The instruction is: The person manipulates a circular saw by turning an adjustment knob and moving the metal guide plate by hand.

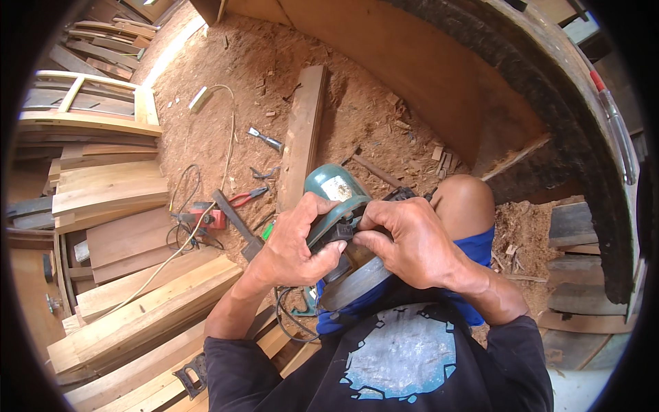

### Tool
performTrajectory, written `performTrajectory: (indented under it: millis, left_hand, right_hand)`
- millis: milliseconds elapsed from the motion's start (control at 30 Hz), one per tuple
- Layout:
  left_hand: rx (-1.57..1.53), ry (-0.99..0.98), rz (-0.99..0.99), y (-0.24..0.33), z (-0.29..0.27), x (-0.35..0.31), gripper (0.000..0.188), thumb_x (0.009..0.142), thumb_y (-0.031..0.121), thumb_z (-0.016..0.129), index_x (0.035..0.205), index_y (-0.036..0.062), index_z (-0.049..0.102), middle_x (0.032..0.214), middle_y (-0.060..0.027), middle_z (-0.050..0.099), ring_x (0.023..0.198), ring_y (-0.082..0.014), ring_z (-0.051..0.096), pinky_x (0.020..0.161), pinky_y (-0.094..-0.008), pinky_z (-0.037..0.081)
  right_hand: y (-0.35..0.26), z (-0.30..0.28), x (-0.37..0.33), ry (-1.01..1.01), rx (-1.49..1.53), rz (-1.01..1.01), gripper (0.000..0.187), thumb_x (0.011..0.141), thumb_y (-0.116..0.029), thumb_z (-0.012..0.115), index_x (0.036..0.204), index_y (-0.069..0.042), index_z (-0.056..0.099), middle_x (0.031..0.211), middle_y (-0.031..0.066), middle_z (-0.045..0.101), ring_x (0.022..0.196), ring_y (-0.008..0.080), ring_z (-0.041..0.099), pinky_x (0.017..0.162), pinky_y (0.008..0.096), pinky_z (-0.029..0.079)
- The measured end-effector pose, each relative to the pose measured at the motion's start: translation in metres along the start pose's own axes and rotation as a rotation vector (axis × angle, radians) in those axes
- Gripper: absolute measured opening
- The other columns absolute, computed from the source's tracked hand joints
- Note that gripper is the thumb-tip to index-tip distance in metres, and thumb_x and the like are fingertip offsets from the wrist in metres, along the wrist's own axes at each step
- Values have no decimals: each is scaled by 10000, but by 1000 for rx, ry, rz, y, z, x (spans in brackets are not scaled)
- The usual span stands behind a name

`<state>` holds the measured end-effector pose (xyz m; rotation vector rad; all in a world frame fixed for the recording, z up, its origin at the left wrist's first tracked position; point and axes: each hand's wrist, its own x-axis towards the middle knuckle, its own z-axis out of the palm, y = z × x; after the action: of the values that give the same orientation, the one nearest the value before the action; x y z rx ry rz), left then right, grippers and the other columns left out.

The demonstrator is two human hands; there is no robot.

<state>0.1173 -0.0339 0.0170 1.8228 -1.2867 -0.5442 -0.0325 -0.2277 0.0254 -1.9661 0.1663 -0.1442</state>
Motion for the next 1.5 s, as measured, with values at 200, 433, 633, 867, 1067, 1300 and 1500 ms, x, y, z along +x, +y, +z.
performTrajectory:
  millis: [200,433,633,867,1067,1300,1500]
  left_hand:
    - [43,4,12,-2,1,0,465,821,110,796,1234,10,606,985,-174,678,878,-368,742,759,-426,575]
    - [106,7,84,1,-1,2,485,832,117,799,1264,-5,613,986,-176,676,855,-369,743,737,-419,577]
    - [98,10,63,-2,1,-2,509,836,112,803,1291,-14,612,993,-173,665,839,-365,740,719,-413,575]
    - [150,41,106,-2,3,2,490,857,115,820,1281,-11,610,966,-160,653,831,-377,733,695,-431,570]
    - [141,41,109,-2,3,2,489,868,114,818,1293,-6,608,981,-164,664,830,-371,741,700,-426,575]
    - [113,63,78,-1,5,1,448,888,109,808,1275,-7,615,971,-172,667,818,-360,743,702,-424,576]
    - [96,52,71,0,3,3,415,883,88,787,1250,-9,620,968,-171,665,808,-353,738,693,-421,569]
  right_hand:
    - [6,2,3,46,-24,-117,103,871,-38,782,896,17,699,758,251,674,771,466,706,671,508,537]
    - [6,5,4,62,-32,-203,96,858,5,787,894,12,698,766,204,666,734,411,698,654,459,534]
    - [4,6,7,80,-71,-243,98,858,25,772,902,7,687,766,207,673,760,426,706,659,467,541]
    - [7,8,10,104,-107,-133,98,868,19,765,916,10,679,782,233,713,770,444,737,650,466,569]
    - [1,5,10,83,-202,-63,89,899,-8,749,921,10,665,741,243,703,756,459,731,666,491,572]
    - [-4,5,9,98,-280,-60,119,900,-3,749,949,7,641,744,250,704,757,471,729,667,509,573]
    - [-2,10,8,134,-263,-99,119,888,26,741,951,9,642,754,243,704,772,466,741,663,508,576]
